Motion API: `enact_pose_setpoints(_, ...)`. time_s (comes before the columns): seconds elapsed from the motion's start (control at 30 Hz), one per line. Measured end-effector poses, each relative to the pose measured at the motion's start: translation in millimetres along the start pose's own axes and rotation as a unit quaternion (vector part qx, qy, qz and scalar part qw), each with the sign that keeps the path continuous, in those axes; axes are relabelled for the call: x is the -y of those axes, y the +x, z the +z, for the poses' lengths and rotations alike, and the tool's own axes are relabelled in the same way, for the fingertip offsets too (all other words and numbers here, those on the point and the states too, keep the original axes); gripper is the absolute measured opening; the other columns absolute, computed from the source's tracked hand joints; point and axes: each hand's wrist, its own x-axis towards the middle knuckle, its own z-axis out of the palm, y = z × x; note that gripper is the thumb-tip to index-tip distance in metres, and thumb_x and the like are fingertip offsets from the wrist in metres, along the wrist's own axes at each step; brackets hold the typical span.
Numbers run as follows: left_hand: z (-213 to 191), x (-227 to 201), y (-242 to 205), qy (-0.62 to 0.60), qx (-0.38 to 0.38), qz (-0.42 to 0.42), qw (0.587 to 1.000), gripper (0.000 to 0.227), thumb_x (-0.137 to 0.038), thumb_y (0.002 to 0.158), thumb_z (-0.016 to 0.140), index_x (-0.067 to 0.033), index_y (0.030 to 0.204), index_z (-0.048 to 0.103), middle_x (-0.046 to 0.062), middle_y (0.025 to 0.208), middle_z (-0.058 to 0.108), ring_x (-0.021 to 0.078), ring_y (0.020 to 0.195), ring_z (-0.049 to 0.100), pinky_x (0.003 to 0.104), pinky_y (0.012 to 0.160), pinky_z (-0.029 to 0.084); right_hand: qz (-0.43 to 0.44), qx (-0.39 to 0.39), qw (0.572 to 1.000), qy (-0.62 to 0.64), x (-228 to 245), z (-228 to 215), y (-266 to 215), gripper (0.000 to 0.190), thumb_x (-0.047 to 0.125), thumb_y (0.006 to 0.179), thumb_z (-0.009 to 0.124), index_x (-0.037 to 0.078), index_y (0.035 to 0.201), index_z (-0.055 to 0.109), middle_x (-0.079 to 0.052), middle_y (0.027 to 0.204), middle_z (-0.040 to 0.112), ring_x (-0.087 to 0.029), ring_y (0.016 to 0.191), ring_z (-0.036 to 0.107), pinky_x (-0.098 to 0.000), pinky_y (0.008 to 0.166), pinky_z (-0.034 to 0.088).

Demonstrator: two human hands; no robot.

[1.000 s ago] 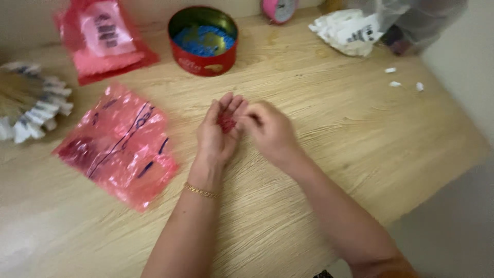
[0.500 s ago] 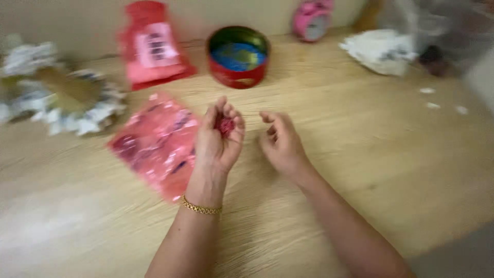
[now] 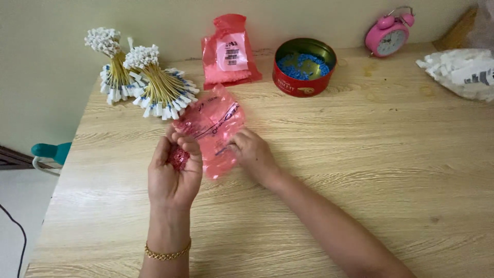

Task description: The person bundles electronic cables together by hand and secures them, then gathers small red components from the table and places them into a pink plastic bag, which is subsequently tied closed.

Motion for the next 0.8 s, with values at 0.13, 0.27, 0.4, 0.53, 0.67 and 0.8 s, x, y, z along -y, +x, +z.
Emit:
enact_pose_setpoints(0.13, 10.5, -7.2, -13.0, -0.02, 0.018, 0.001, 1.0, 0.029, -0.017, 0.113, 0.043, 0.0034, 0.116, 0.063, 0.011, 0.097, 0.064, 0.0207, 0.087, 0.059, 0.033, 0.082, 0.055, -0.07, -0.047, 0.992, 0.097, 46.6, -12.8, -9.6, 0.007, 0.013, 0.094, 0.071, 0.006, 0.097, 0.07, -0.008, 0.095, 0.068, -0.024, 0.09, 0.069, -0.0384, 0.079, 0.056)
enact_pose_setpoints(0.27, 22.3, -9.7, -28.7, 0.006, 0.016, 0.018, 1.0, 0.027, -0.018, 0.114, 0.046, 0.0031, 0.118, 0.062, 0.011, 0.1, 0.063, 0.0203, 0.092, 0.059, 0.032, 0.085, 0.055, -0.123, -0.014, 0.966, 0.227, 81.8, -21.9, -23.6, 0.009, 0.007, 0.094, 0.071, 0.005, 0.103, 0.069, -0.008, 0.099, 0.068, -0.023, 0.094, 0.07, -0.0356, 0.084, 0.058)
enact_pose_setpoints(0.4, 19.9, -11.9, -39.8, 0.021, -0.013, 0.041, 0.999, 0.026, -0.018, 0.113, 0.047, 0.002, 0.118, 0.063, 0.01, 0.1, 0.063, 0.0199, 0.091, 0.058, 0.032, 0.084, 0.055, -0.147, 0.012, 0.95, 0.273, 92.6, -18.7, -31.5, 0.017, 0.007, 0.092, 0.071, 0.003, 0.109, 0.069, -0.011, 0.105, 0.068, -0.025, 0.098, 0.069, -0.0353, 0.085, 0.058)
enact_pose_setpoints(0.53, -11.1, -15.1, -32.6, 0.02, 0.01, 0.023, 0.999, 0.026, -0.018, 0.113, 0.048, 0.0026, 0.115, 0.063, 0.011, 0.099, 0.064, 0.0208, 0.091, 0.06, 0.033, 0.085, 0.056, -0.159, 0.023, 0.96, 0.229, 64.0, -26.3, -15.4, 0.014, 0.011, 0.093, 0.071, 0.004, 0.105, 0.072, -0.01, 0.103, 0.071, -0.026, 0.099, 0.069, -0.0371, 0.088, 0.057)
enact_pose_setpoints(0.67, -35.3, 1.9, -24.4, 0.045, -0.012, 0.023, 0.999, 0.025, -0.017, 0.118, 0.05, 0.0013, 0.115, 0.067, 0.013, 0.101, 0.068, 0.0204, 0.093, 0.064, 0.033, 0.086, 0.058, 0.071, -0.039, 0.986, 0.143, -0.7, -30.9, 19.2, 0.019, 0.024, 0.1, 0.064, 0.009, 0.108, 0.071, -0.008, 0.113, 0.067, -0.02, 0.092, 0.069, -0.0331, 0.08, 0.059)
enact_pose_setpoints(0.8, -29.0, 29.4, -4.8, 0.089, -0.077, -0.001, 0.993, 0.032, -0.022, 0.109, 0.047, 0.0014, 0.111, 0.068, 0.011, 0.099, 0.07, 0.0215, 0.093, 0.067, 0.035, 0.089, 0.058, 0.065, -0.085, 0.994, 0.005, -52.7, -13.8, 43.3, 0.023, 0.031, 0.09, 0.075, 0.01, 0.097, 0.078, -0.008, 0.097, 0.072, -0.024, 0.088, 0.07, -0.0395, 0.079, 0.055)
